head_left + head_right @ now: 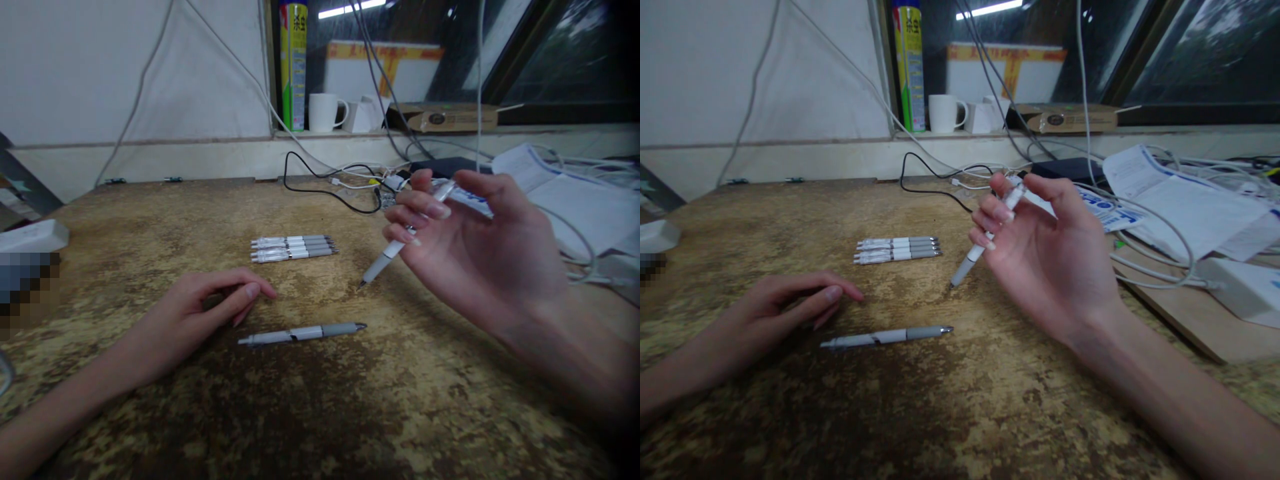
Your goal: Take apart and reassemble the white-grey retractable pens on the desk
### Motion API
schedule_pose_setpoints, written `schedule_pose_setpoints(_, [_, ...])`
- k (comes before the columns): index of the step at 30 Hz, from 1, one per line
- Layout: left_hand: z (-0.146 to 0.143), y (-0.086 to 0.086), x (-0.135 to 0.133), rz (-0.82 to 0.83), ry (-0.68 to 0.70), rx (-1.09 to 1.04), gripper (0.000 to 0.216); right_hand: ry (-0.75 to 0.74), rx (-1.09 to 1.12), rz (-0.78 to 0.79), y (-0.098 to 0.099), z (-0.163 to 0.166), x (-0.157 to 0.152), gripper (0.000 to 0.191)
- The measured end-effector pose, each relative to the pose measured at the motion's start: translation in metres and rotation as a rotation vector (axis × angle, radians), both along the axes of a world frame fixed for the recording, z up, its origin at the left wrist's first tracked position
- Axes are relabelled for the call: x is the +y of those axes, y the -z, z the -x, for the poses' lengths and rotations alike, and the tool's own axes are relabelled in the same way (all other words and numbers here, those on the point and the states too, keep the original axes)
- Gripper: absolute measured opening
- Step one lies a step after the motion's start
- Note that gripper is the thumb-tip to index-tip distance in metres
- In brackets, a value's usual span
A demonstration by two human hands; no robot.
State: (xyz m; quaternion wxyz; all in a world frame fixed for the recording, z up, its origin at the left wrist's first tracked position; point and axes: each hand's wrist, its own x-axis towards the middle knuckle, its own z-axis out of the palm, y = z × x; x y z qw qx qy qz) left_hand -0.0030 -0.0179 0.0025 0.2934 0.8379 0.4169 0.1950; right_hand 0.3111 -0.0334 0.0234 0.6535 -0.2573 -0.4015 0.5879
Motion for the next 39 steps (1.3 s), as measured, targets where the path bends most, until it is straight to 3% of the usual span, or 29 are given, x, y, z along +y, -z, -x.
schedule_pose_setpoints(39, [0.0005, 0.0004, -0.0013, 0.011, 0.004, 0.014, 0.034, -0.011, -0.036, 0.014, -0.0011, 0.0025, -0.0017, 0.013])
